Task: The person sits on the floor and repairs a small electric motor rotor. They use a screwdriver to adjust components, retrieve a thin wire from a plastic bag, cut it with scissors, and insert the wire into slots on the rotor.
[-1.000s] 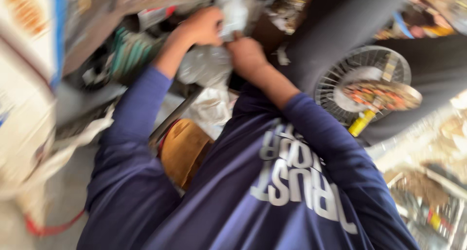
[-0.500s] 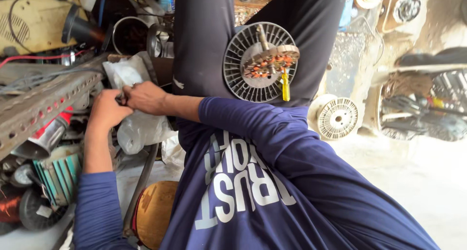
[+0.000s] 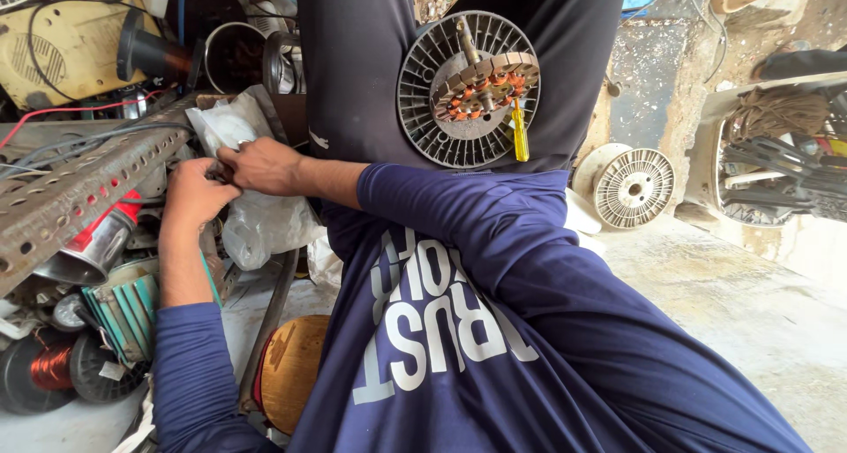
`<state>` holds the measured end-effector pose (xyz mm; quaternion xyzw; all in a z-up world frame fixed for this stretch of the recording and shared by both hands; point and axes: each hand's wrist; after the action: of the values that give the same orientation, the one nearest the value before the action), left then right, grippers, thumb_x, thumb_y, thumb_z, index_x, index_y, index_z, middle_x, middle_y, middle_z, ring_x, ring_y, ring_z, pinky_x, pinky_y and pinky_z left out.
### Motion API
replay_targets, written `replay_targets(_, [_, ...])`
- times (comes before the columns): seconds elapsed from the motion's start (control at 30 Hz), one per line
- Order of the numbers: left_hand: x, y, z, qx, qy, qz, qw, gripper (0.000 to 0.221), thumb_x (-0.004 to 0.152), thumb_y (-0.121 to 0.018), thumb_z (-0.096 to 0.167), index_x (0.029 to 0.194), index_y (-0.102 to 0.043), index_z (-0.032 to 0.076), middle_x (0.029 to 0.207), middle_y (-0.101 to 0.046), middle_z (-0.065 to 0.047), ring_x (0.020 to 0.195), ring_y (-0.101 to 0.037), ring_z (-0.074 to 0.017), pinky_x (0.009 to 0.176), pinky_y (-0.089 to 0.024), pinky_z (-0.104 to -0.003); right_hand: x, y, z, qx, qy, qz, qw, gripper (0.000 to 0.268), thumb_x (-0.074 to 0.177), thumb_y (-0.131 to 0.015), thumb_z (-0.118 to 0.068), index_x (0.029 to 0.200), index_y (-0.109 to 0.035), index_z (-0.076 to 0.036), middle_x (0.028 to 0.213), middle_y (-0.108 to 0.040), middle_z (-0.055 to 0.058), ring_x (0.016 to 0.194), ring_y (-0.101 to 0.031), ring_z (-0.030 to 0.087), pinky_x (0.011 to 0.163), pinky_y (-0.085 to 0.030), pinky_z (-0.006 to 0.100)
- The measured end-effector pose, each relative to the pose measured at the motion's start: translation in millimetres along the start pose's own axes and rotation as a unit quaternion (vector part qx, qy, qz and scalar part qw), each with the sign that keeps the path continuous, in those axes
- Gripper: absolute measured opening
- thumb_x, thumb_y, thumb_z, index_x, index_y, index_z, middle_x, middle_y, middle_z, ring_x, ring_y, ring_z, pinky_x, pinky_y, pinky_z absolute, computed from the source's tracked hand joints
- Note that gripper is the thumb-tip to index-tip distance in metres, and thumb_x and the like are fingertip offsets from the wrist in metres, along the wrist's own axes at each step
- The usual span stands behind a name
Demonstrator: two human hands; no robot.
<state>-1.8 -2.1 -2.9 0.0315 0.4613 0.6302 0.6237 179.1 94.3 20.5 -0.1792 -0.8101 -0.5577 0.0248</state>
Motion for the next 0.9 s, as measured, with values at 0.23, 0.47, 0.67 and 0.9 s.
replay_targets(0.23, [-4,7,-1,-0.048,-0.012,-0.02,0.999,0.024,0.071,-0.077,0.001,0.094,-0.072,-0.001,0.086,-0.074,-0.01,0.078,-0.067,-0.0175,0.071,-0.053,-0.033,-7,9,-8,0.1,-0.104,0.025,0.989,0.013,0.071,-0.067,-0.011,0.081,-0.074,-0.009,0.111,-0.063,0.013,0.078,-0.071,0.032,0.061,-0.058,0.043])
replay_targets(0.47, [-8,6,-3,0.113,-0.215,0.089,0.966,0.036,0.071,-0.078,0.009,0.103,-0.069,-0.003,0.102,-0.07,-0.027,0.094,-0.067,-0.0437,0.08,-0.054,-0.048,-6,-13,10,0.183,-0.022,0.062,0.981,0.026,0.054,-0.087,-0.019,0.075,-0.075,-0.009,0.081,-0.071,0.014,0.079,-0.067,0.038,0.068,-0.054,0.049])
replay_targets(0.67, [-14,16,19,0.015,-0.147,0.022,0.989,0.018,0.065,-0.077,0.003,0.08,-0.068,0.0,0.083,-0.072,-0.015,0.081,-0.071,-0.028,0.073,-0.054,-0.039,-10,-10,6,0.271,-0.115,0.01,0.956,0.012,0.076,-0.084,-0.015,0.085,-0.076,-0.011,0.094,-0.068,0.012,0.082,-0.07,0.032,0.074,-0.057,0.043])
replay_targets(0.9, [-8,20,17,-0.01,-0.131,0.043,0.99,0.015,0.068,-0.075,0.001,0.081,-0.068,0.001,0.079,-0.072,-0.012,0.073,-0.069,-0.0208,0.068,-0.054,-0.035,1,-20,-6,-0.01,-0.032,-0.03,0.999,0.012,0.084,-0.065,-0.011,0.089,-0.074,-0.008,0.104,-0.062,0.017,0.064,-0.07,0.031,0.05,-0.054,0.043])
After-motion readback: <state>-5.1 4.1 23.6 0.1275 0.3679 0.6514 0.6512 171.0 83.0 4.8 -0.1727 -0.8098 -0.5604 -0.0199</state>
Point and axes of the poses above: each hand's wrist, its own x-axis towards the middle knuckle, its own y-axis out of the back of the hand, z = x × y
